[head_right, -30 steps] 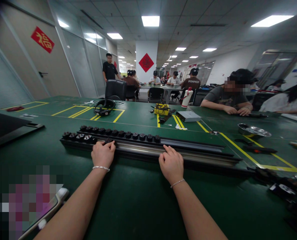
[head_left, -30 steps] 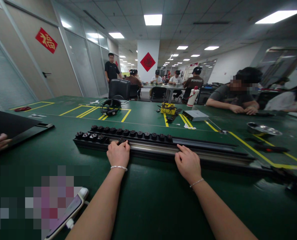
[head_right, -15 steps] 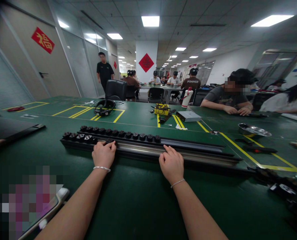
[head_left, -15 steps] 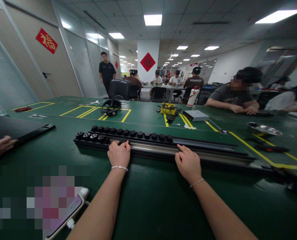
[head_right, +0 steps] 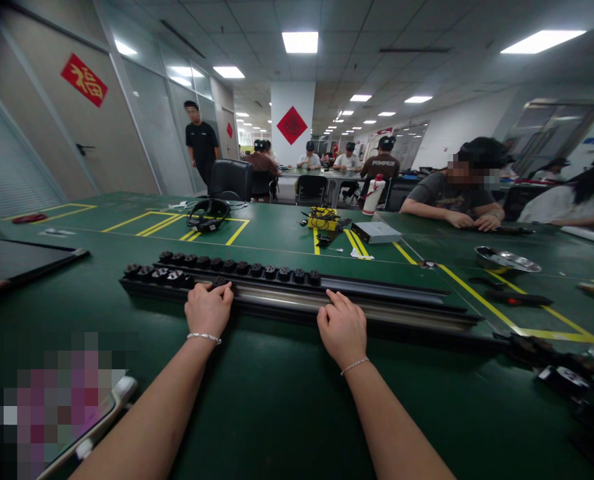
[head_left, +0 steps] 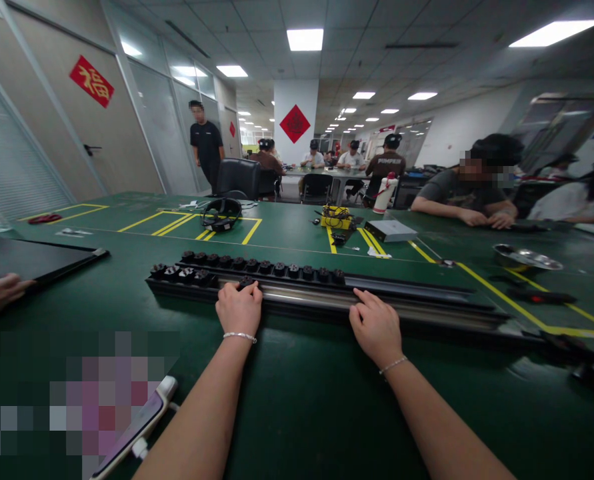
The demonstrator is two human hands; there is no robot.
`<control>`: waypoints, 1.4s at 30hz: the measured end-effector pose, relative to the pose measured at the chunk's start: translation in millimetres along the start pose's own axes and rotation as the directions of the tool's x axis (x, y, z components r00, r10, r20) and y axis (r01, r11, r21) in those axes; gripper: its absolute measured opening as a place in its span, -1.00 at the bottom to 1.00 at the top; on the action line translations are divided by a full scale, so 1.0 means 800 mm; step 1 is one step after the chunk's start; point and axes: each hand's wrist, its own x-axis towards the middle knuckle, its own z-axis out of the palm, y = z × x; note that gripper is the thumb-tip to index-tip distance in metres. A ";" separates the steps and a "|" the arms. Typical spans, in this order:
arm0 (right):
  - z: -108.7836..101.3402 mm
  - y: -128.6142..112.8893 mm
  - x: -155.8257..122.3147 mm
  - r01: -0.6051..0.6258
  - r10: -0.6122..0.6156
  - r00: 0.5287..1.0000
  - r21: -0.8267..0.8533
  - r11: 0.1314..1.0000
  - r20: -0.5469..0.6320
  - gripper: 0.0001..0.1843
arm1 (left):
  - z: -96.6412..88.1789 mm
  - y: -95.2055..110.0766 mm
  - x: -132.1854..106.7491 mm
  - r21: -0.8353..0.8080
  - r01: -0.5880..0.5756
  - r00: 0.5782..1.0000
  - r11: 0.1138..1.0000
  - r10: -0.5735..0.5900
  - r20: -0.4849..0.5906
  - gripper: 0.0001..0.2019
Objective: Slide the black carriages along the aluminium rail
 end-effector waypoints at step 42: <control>0.000 -0.003 -0.001 -0.031 0.031 0.999 0.037 0.999 -0.014 -0.67 | -0.015 0.009 -0.009 0.044 -0.071 0.994 0.997 0.067 0.082 -0.65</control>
